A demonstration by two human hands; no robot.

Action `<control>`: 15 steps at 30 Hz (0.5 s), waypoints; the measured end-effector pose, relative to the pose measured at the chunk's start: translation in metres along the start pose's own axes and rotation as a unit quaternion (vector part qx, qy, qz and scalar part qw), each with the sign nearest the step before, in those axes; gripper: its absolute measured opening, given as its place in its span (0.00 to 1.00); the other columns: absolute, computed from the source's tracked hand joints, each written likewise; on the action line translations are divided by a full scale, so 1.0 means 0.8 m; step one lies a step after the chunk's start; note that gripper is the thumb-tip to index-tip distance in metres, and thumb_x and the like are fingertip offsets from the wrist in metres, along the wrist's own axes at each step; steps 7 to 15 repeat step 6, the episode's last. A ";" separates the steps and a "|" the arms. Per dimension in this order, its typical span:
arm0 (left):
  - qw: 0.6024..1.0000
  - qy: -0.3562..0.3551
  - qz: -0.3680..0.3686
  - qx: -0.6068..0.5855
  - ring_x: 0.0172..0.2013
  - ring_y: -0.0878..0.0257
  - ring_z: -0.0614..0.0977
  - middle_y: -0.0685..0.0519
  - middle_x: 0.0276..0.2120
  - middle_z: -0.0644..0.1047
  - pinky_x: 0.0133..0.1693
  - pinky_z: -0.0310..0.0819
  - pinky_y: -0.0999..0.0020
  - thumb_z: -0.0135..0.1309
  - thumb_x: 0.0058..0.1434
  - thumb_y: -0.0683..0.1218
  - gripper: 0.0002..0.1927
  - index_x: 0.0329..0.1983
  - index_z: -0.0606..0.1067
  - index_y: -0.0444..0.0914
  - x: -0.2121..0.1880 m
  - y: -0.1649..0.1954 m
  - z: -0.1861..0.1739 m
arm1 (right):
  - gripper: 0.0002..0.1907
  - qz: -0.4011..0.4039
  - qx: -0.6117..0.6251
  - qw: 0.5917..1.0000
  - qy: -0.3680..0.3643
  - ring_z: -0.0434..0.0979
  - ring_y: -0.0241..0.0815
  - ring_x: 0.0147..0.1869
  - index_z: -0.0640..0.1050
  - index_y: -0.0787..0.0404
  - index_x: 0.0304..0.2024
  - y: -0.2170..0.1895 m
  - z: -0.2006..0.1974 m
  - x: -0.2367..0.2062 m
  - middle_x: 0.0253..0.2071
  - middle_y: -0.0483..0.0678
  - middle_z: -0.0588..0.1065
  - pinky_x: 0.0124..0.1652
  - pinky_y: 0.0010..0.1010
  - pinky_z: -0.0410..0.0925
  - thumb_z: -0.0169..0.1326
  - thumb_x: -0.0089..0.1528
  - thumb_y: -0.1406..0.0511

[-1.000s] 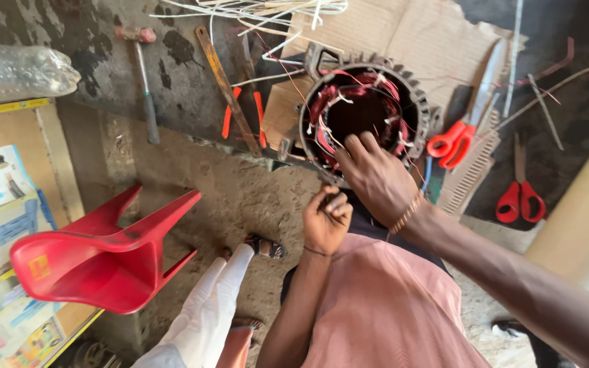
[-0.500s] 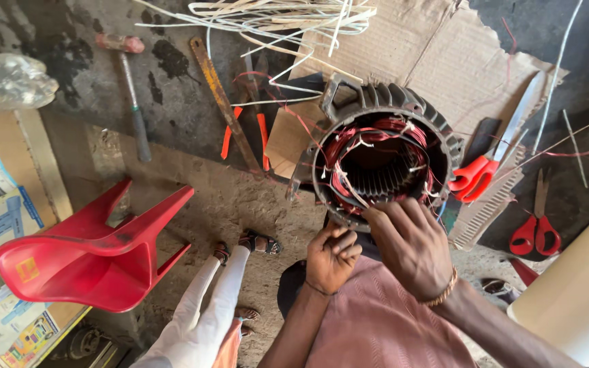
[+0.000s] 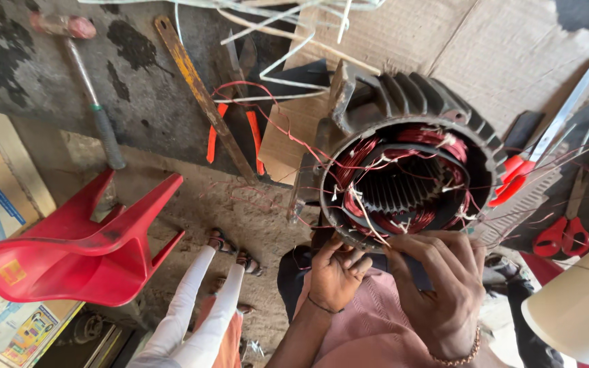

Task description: The person winds copper wire around a motor stator, using a thin stick to guide and separate strands. They repeatedly adjust the wire placement and pull strands through the stator slots.

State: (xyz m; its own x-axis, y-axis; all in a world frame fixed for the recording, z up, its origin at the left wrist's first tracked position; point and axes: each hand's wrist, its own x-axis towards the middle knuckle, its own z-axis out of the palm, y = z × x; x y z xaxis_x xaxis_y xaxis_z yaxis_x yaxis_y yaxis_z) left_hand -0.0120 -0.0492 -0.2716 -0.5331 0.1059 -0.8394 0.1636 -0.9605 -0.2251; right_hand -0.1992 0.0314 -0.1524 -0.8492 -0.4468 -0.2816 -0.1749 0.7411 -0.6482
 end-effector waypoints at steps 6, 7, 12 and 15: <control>0.998 -0.004 0.034 0.058 0.27 0.71 0.69 0.60 0.35 0.76 0.30 0.61 0.75 0.54 0.68 0.46 0.05 0.45 0.75 0.42 -0.001 -0.005 0.008 | 0.11 -0.012 -0.019 1.000 0.019 0.77 0.40 0.47 0.81 0.56 0.41 0.000 0.018 -0.012 0.39 0.40 0.80 0.52 0.37 0.61 0.67 0.56 0.68; 0.998 -0.004 0.034 0.058 0.27 0.71 0.69 0.60 0.35 0.76 0.30 0.61 0.75 0.54 0.68 0.46 0.05 0.45 0.75 0.42 -0.001 -0.005 0.008 | 0.11 -0.012 -0.019 1.000 0.019 0.77 0.40 0.47 0.81 0.56 0.41 0.000 0.018 -0.012 0.39 0.40 0.80 0.52 0.37 0.61 0.67 0.56 0.68; 0.998 -0.004 0.034 0.058 0.27 0.71 0.69 0.60 0.35 0.76 0.30 0.61 0.75 0.54 0.68 0.46 0.05 0.45 0.75 0.42 -0.001 -0.005 0.008 | 0.11 -0.012 -0.019 1.000 0.019 0.77 0.40 0.47 0.81 0.56 0.41 0.000 0.018 -0.012 0.39 0.40 0.80 0.52 0.37 0.61 0.67 0.56 0.68; 0.998 -0.004 0.034 0.058 0.27 0.71 0.69 0.60 0.35 0.76 0.30 0.61 0.75 0.54 0.68 0.46 0.05 0.45 0.75 0.42 -0.001 -0.005 0.008 | 0.11 -0.012 -0.019 1.000 0.019 0.77 0.40 0.47 0.81 0.56 0.41 0.000 0.018 -0.012 0.39 0.40 0.80 0.52 0.37 0.61 0.67 0.56 0.68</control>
